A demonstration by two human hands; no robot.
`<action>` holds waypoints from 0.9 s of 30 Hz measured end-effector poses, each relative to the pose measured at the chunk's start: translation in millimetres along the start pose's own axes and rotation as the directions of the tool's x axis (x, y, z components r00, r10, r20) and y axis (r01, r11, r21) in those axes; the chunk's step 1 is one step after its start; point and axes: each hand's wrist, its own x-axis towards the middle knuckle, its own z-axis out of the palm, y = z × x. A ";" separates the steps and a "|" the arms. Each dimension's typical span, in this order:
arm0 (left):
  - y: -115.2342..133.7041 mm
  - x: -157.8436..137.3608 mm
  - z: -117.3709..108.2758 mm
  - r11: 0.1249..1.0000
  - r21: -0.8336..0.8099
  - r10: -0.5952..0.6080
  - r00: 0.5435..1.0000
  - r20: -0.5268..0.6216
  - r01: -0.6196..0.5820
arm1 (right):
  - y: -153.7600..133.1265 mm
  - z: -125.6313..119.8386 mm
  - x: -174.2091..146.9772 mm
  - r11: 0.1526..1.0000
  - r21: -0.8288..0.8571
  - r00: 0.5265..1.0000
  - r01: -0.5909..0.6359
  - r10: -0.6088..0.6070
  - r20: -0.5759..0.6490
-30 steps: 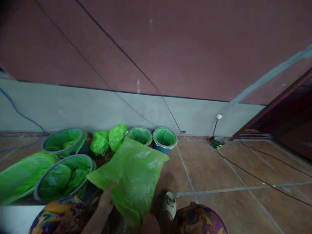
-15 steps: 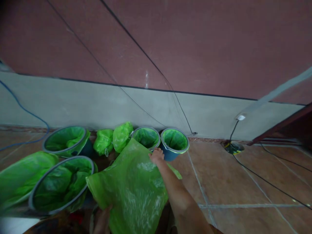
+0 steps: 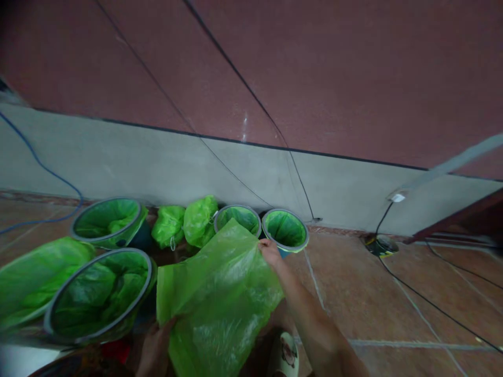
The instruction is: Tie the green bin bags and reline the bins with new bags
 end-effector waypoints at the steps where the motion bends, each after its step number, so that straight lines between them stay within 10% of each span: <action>1: 7.4 0.4 0.3 0.999 -0.027 0.038 0.999 -0.021 -0.038 | -4.6 -10.1 -4.2 0.995 0.104 0.999 0.012 -0.008 -0.037; 8: 104.6 3.5 11.0 0.946 -0.258 0.179 0.979 -0.094 -0.198 | -42.9 -82.6 -57.7 0.877 0.474 0.995 0.081 -0.040 -0.096; 16: 205.6 -5.0 8.9 0.908 0.027 0.353 0.800 0.485 -0.418 | -55.2 -125.7 -108.8 0.885 0.462 0.983 0.054 -0.129 0.131; 22: 203.9 24.0 18.6 0.544 0.405 0.493 0.671 0.554 -0.735 | -27.1 -110.5 -108.7 0.984 -0.111 0.990 0.142 -0.138 0.040; 27: 188.2 47.9 22.0 0.135 0.711 0.581 0.637 0.507 -0.690 | -9.2 -104.2 -101.5 0.810 -0.583 0.994 0.064 -0.106 -0.038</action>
